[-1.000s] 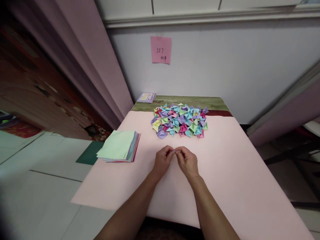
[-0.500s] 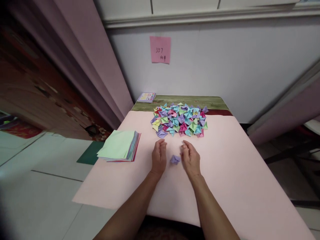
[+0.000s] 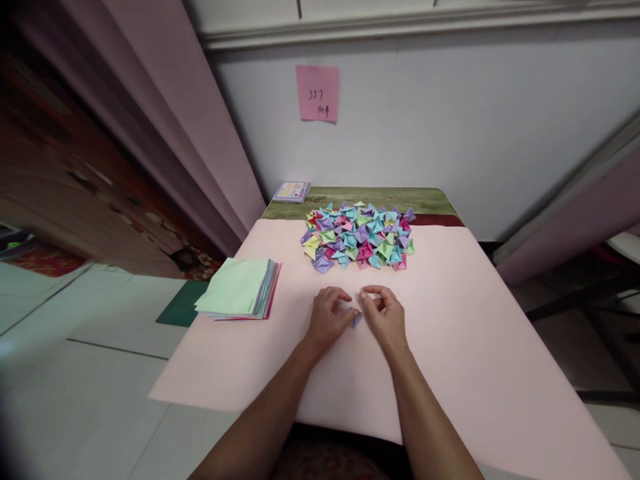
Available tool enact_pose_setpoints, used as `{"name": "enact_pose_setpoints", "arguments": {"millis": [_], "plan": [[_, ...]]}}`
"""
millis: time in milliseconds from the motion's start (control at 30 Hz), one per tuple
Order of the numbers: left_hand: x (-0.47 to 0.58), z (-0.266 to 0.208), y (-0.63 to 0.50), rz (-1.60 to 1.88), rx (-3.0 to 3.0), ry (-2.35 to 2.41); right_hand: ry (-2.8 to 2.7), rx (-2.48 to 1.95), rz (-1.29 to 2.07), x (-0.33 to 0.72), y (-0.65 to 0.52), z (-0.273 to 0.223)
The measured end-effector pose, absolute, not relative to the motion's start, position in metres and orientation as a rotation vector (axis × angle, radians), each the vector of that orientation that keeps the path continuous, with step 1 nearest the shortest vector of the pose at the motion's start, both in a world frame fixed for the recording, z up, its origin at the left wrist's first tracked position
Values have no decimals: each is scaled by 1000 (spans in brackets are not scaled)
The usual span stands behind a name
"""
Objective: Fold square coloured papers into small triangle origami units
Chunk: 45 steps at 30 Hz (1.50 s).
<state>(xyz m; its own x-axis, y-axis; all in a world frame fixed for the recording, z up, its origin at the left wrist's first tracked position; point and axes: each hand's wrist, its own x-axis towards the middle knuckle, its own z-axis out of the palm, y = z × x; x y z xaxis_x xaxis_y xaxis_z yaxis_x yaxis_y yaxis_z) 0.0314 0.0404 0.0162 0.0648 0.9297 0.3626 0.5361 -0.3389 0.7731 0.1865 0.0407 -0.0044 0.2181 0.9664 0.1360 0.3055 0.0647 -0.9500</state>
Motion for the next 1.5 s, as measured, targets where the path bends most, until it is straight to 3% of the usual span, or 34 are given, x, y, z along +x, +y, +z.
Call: {"name": "enact_pose_setpoints", "arguments": {"millis": [467,833,1500], "plan": [[29,9,35,1240,1871,1474,-1498,-1456,586,182,32,-7],[33,7,25,1083,2143,1717,-1723,-1621,116,171,20,-1],[35,3,19,900,2375,1724,-1819,-1620,142,172,18,-5]]}}
